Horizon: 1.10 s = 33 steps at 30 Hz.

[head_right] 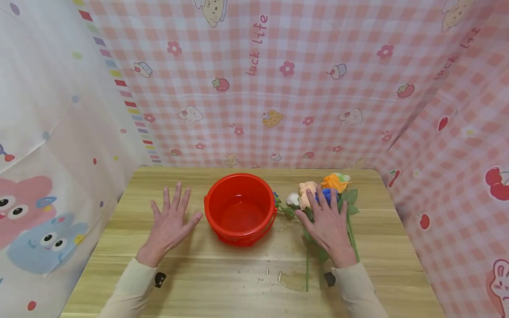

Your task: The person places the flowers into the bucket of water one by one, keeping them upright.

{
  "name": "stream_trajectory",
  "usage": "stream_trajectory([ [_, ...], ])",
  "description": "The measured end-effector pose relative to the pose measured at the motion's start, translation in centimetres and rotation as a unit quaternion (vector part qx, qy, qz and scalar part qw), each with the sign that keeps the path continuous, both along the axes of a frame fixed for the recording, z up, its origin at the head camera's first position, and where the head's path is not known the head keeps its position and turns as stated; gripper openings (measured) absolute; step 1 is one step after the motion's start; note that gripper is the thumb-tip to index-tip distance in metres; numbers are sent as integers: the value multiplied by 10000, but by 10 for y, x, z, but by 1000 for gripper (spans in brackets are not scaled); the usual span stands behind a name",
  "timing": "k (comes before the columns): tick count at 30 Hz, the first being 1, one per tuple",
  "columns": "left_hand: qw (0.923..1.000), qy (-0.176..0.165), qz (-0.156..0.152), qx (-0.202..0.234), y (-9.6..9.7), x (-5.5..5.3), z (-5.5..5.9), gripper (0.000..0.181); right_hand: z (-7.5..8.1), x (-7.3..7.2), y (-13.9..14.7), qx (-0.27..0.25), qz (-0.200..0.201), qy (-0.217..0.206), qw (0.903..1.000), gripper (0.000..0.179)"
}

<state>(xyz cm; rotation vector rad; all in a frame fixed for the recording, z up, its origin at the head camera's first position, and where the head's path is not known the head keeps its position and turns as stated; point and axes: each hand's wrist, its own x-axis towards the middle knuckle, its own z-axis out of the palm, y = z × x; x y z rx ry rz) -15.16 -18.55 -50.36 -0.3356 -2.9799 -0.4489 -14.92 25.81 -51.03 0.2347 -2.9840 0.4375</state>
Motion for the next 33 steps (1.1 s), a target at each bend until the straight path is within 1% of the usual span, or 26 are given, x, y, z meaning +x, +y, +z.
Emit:
stream_trajectory([
  [4, 10000, -18, -23, 16, 7, 1, 2, 90, -1, 3, 1, -88, -12, 12, 10000, 82],
  [8, 9998, -52, -113, 165, 16, 3, 5, 90, -3, 7, 4, -239, 7, 68, 9997, 81],
  [14, 9992, -82, -217, 330, 29, 5, 7, 88, -6, 12, 9, -720, 70, 123, 9973, 76],
  [17, 9988, -98, -250, 404, 37, 4, 7, 87, -7, 15, 11, -1130, 133, 85, 9935, 72],
  [21, 9983, -119, -284, 499, 45, 5, 7, 87, -6, 18, 15, -1707, 200, -13, 9851, 66],
  [23, 9980, -139, -302, 541, 48, 5, 8, 86, -5, 20, 17, -1924, 190, -131, 9811, 64],
  [27, 9974, -244, -335, 585, 53, 4, 8, 86, -3, 23, 21, -2202, 116, -373, 9747, 62],
  [33, 9973, -187, -402, 589, 58, 4, 5, 88, 0, 26, 30, -2491, 77, -579, 9667, 57],
])
